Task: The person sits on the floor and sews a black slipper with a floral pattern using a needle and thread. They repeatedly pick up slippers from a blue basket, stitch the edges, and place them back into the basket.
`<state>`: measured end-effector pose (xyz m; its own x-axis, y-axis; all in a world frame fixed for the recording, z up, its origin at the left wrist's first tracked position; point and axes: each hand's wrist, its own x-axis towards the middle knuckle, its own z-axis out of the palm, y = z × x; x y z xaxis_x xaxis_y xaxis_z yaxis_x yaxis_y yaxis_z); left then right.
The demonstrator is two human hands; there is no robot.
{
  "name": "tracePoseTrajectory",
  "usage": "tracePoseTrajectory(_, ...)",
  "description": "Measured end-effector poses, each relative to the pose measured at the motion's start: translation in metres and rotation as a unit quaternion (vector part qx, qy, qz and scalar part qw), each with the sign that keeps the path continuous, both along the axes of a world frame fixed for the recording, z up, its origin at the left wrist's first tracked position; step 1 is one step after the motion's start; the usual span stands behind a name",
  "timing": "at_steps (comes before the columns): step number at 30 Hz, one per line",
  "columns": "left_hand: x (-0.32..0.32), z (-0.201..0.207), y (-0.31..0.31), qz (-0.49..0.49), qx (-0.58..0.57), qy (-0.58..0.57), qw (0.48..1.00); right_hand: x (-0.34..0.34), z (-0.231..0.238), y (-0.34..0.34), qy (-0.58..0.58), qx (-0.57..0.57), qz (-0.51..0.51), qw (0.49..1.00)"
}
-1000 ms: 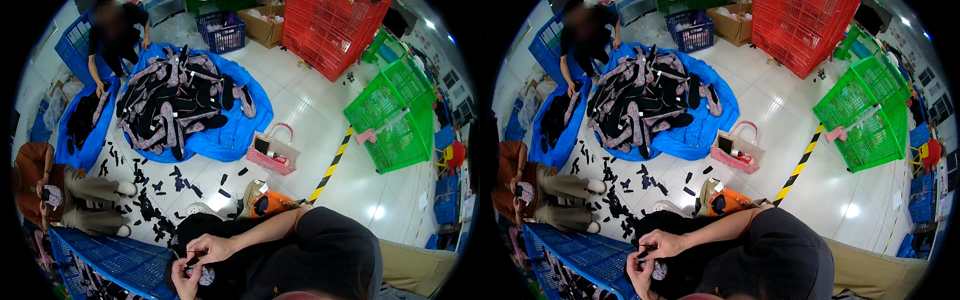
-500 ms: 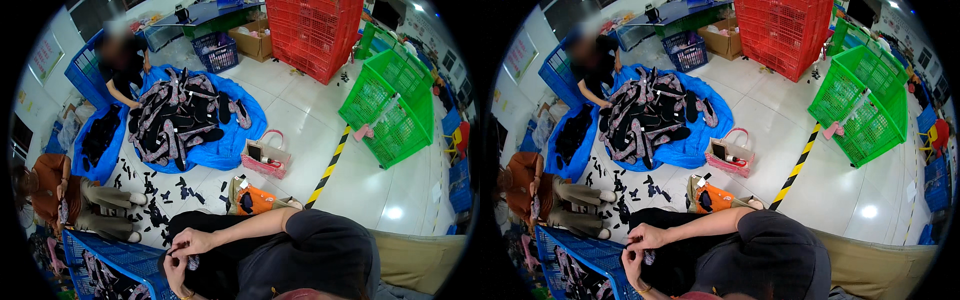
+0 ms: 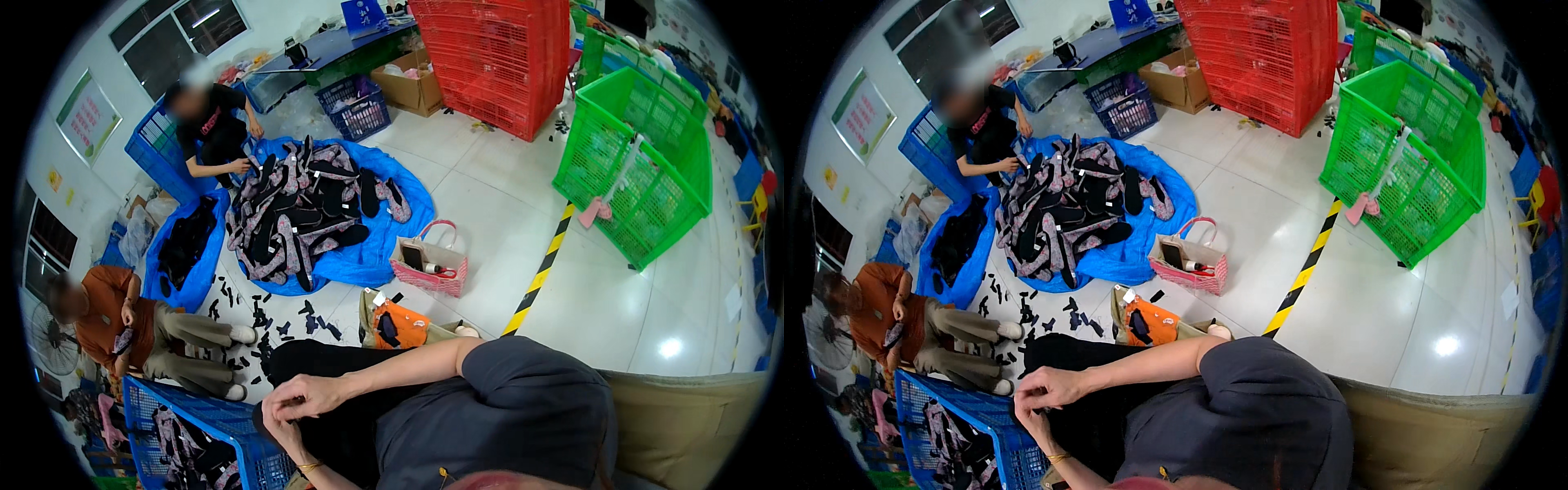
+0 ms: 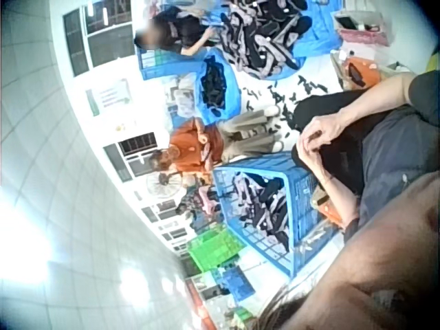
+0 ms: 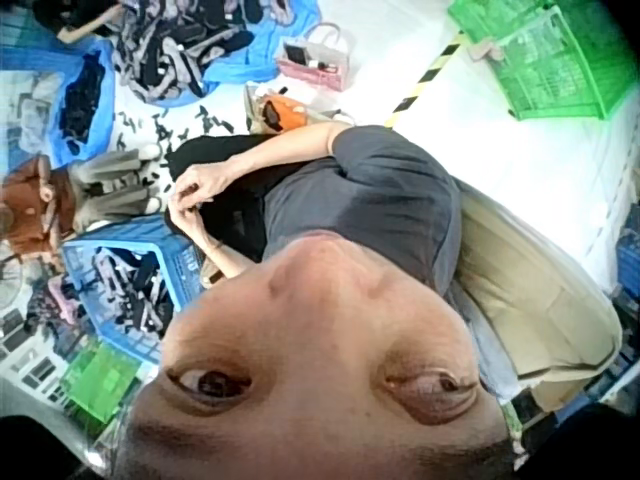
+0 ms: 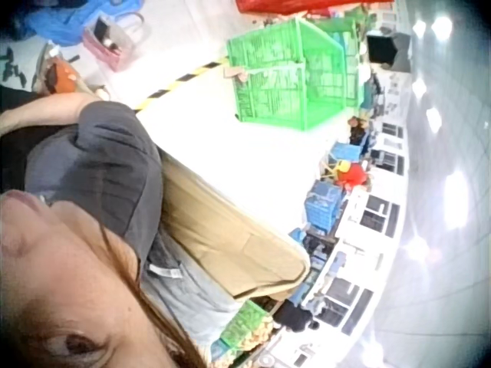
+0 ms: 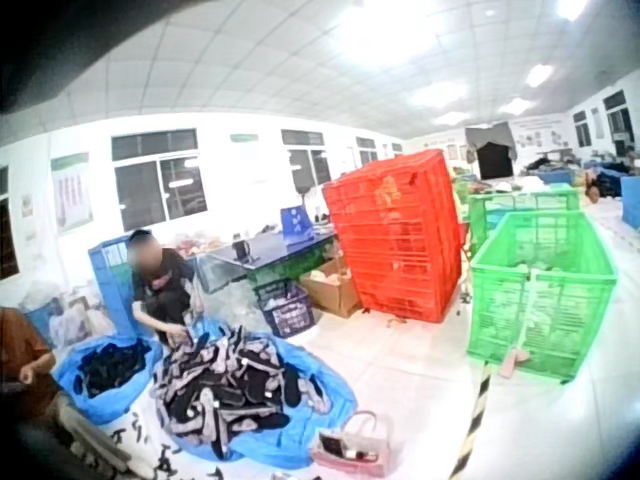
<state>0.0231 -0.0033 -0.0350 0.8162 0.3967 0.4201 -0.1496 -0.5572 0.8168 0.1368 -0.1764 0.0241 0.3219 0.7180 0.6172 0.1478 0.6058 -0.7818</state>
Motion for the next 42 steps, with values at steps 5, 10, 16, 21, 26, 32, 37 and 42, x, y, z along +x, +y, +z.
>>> tracePoseTrajectory(5,0.002,0.019,-0.022,0.078,0.144,-0.04,0.986,0.017,-0.028,0.007,0.049,-0.127,-0.139,0.981)
tracePoseTrajectory(10,-0.014,0.038,-0.018,0.111,0.392,-0.024,0.913,0.02,-0.027,0.002,-0.096,-0.276,-0.132,0.947)
tracePoseTrajectory(16,-0.012,0.051,-0.007,0.017,0.41,-0.003,0.912,0.046,-0.051,-0.016,-0.155,-0.222,-0.123,0.955)
tracePoseTrajectory(21,-0.012,0.048,-0.004,0.019,0.349,-0.032,0.936,0.047,-0.041,-0.024,-0.248,-0.262,-0.051,0.931)
tracePoseTrajectory(26,-0.01,0.047,0.002,0.01,0.356,-0.039,0.934,0.041,-0.043,-0.01,-0.271,-0.23,-0.049,0.933)
tracePoseTrajectory(32,-0.01,0.045,0.008,0.009,0.384,-0.058,0.921,0.033,-0.043,0.003,-0.288,-0.194,-0.059,0.936)
tracePoseTrajectory(37,-0.015,0.045,0.015,0.025,0.388,-0.075,0.918,0.041,-0.044,0.012,-0.331,-0.158,-0.038,0.929)
tracePoseTrajectory(42,-0.017,0.051,0.021,0.041,0.37,-0.065,0.926,0.058,-0.038,0.033,-0.334,-0.123,0.022,0.934)
